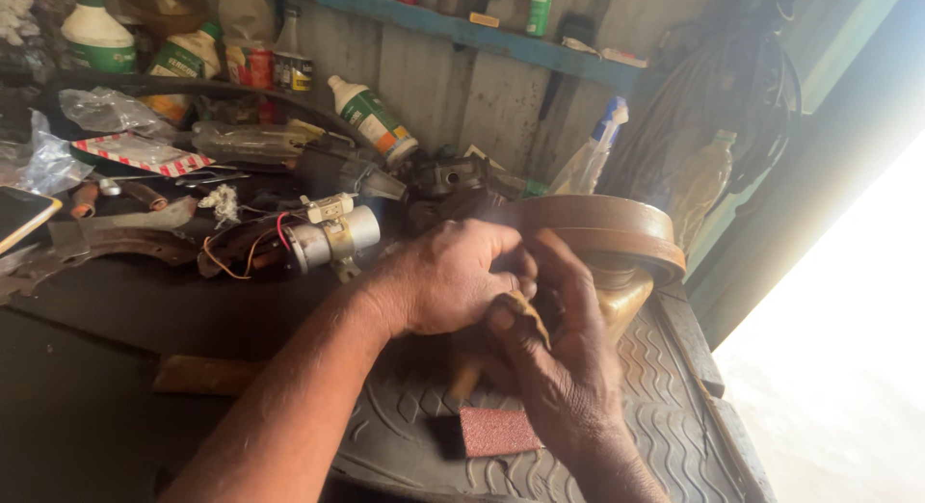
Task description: The person sands the interior rim of a brown circular object using a piece of sandpaper while the object is resting on a plastic jar.
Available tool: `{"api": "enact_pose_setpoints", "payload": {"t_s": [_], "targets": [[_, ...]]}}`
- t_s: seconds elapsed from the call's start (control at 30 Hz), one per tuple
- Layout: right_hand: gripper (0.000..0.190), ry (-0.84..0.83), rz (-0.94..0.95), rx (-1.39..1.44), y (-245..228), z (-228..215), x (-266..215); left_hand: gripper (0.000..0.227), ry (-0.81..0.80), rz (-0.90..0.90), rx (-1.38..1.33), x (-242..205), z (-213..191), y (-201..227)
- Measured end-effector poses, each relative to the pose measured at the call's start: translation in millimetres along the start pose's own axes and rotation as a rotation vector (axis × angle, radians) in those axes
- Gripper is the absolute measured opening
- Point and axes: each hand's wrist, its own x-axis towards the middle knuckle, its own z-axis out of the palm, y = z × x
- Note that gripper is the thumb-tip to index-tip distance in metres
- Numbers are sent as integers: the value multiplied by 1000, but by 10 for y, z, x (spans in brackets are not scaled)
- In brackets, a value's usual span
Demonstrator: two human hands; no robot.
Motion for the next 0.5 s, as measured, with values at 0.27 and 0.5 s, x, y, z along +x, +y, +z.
{"api": "enact_pose_setpoints", "payload": {"t_s": [0.27,0.5], "targets": [[34,432,-360,-434,-361,-351,48,29,617,450,49,26,238,-124],[31,-129,-30,-1647,-785,-87,589,44,611,545,156,79,469,-137]]}}
